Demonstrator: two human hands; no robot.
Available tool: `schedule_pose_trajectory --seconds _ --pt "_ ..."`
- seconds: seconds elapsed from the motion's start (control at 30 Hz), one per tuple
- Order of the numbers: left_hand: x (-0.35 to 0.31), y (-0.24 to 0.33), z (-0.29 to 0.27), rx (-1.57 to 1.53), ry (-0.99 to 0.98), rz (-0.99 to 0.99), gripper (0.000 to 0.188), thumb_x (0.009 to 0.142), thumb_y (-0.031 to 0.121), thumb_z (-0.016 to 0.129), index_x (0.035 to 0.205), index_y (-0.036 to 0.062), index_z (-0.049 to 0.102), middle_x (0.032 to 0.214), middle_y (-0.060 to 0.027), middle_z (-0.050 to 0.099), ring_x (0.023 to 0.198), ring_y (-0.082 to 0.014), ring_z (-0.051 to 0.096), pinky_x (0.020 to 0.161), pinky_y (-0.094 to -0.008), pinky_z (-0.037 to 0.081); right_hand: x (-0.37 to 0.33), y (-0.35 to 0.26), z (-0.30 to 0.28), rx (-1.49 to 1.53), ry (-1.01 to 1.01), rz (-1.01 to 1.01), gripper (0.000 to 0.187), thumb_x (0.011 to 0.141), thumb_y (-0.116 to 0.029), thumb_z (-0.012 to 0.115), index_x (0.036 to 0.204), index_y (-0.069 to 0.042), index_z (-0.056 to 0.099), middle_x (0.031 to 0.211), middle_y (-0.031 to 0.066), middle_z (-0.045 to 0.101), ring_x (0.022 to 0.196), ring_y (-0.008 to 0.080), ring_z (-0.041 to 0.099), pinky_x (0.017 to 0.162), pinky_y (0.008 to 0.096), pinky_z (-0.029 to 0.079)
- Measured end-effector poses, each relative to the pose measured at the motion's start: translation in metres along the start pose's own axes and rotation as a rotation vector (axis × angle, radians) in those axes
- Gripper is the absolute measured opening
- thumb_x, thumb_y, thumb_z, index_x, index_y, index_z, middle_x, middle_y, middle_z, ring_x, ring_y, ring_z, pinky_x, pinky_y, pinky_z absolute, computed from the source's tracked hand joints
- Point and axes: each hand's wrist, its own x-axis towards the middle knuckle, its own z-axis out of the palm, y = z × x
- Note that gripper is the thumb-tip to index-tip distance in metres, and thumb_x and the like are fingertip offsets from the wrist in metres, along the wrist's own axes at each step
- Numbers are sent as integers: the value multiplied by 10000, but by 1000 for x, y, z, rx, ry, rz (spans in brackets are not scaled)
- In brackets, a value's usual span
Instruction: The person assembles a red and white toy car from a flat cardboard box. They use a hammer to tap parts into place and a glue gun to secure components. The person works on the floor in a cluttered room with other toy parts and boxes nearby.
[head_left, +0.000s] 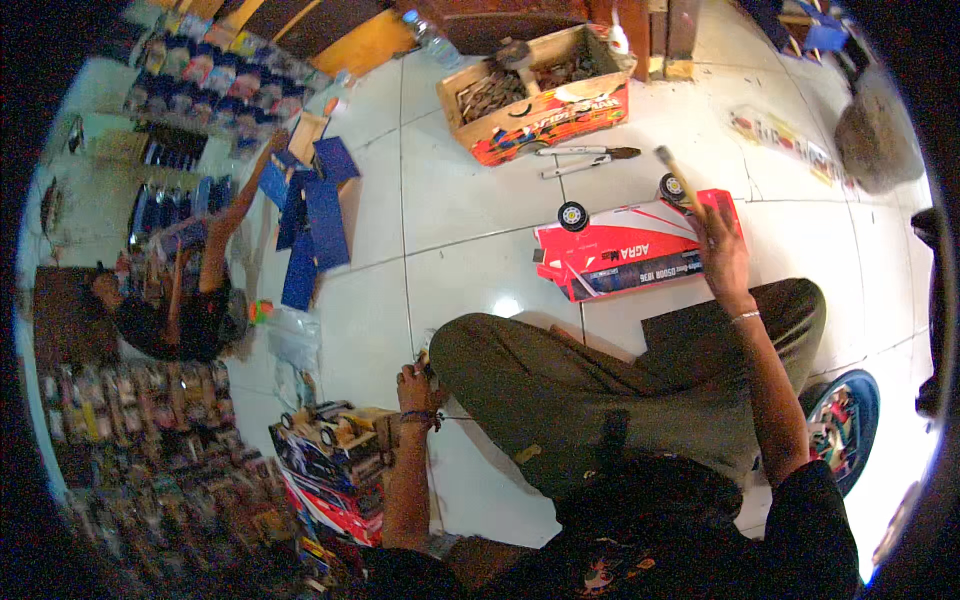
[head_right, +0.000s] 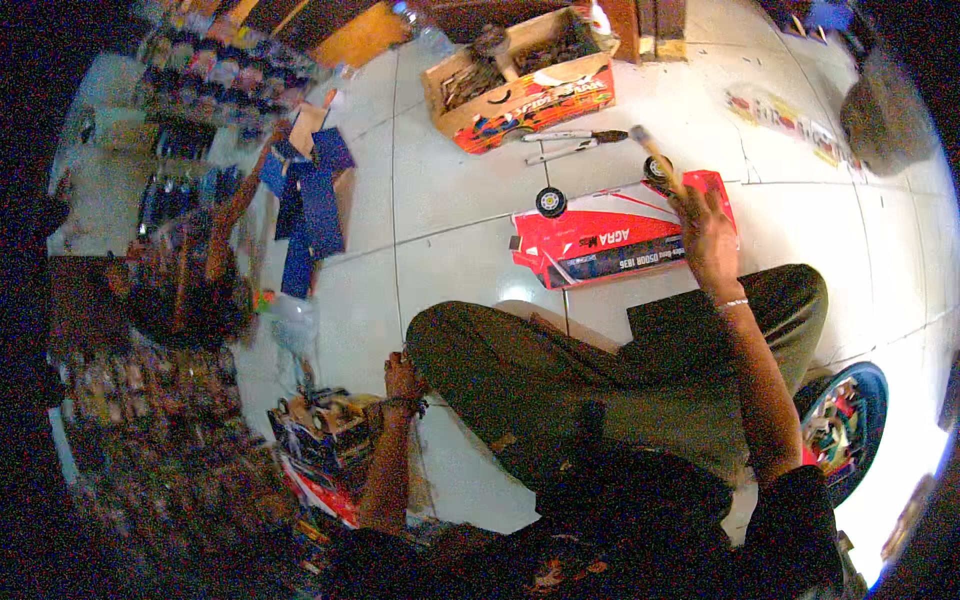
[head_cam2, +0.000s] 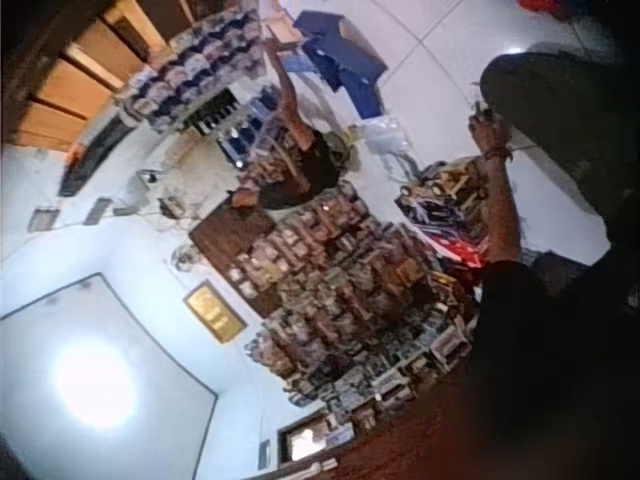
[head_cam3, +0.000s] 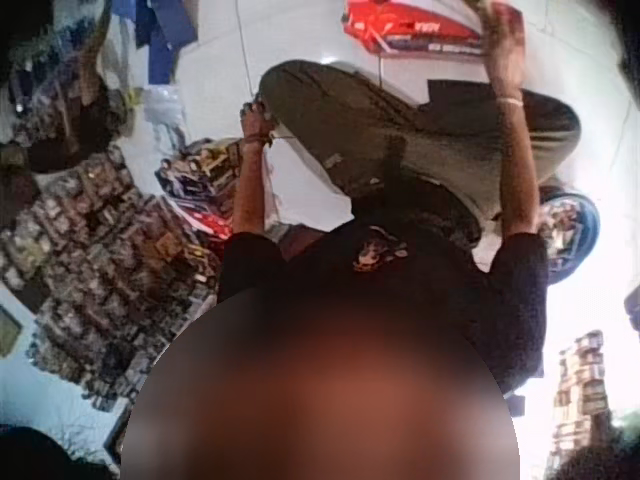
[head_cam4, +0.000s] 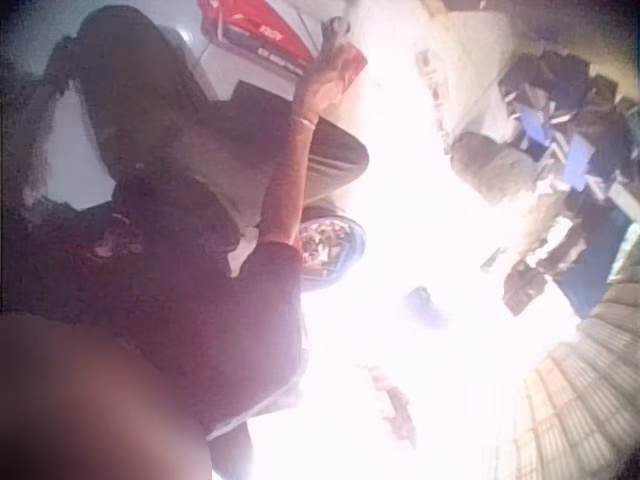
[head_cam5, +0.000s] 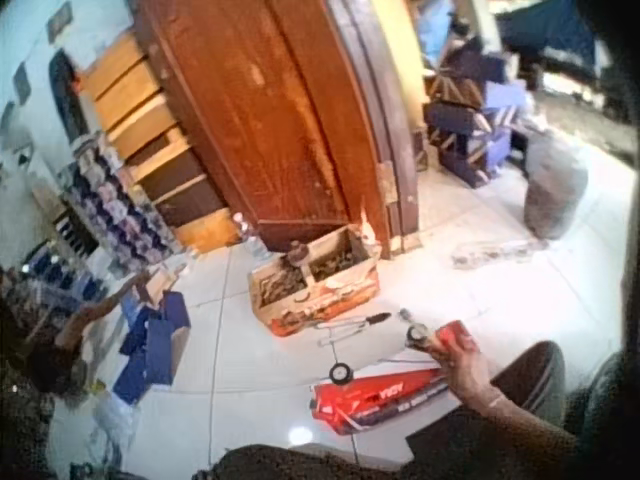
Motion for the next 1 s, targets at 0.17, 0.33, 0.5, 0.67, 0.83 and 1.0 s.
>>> schedule_pose_trajectory --seconds 0.17,0.33,0.5,0.67,0.83,1.0 --pt "30 -13 -63 -134 -257 77 539 780 364 727 1182 52 552 996 -194 662 933 -366 651 813 -463 542 -10 -36 28 19 -170 -43 312 910 -212 608 1213 -141 582 1095 176 590 804 369 668 689 495 545" --pt "59 -21 -126 -447 -145 -41 475 845 402 695 1095 11 597 908 -203 691 859 -378 674 745 -463 532 -20 -47 35 -204 -99 -301 309 878 -208 613 1185 -180 588 962 65 546 862 232 591 843 396 441" --pt "87 48 -211 -115 125 214 487 811 490 728 876 8 693 856 -217 672 841 -392 664 740 -457 522 -25 -46 40 -152 -109 -298 324 908 -192 521 1232 -180 540 1012 73 566 900 206 587 864 400 416" --pt "98 137 -278 39 -130 487 501 820 500 698 997 32 676 929 -187 684 858 -379 662 771 -458 524 -27 -43 43 -212 -127 -300 345 907 -187 517 1251 -204 521 990 70 558 904 207 597 859 391 415" --pt "109 196 -289 155 -221 615 458 814 489 695 965 57 671 919 -160 690 907 -352 658 787 -453 529 -28 -41 44 -146 -116 -275 332 905 -177 515 1235 -201 522 994 81 549 794 231 617 843 403 426" --pt "125 212 -288 266 -214 615 497 802 542 697 928 61 678 891 -164 695 852 -355 669 756 -462 536 -27 -40 45 -188 -108 -289 315 908 -184 508 1223 -196 518 986 68 553 803 220 608 833 400 436"
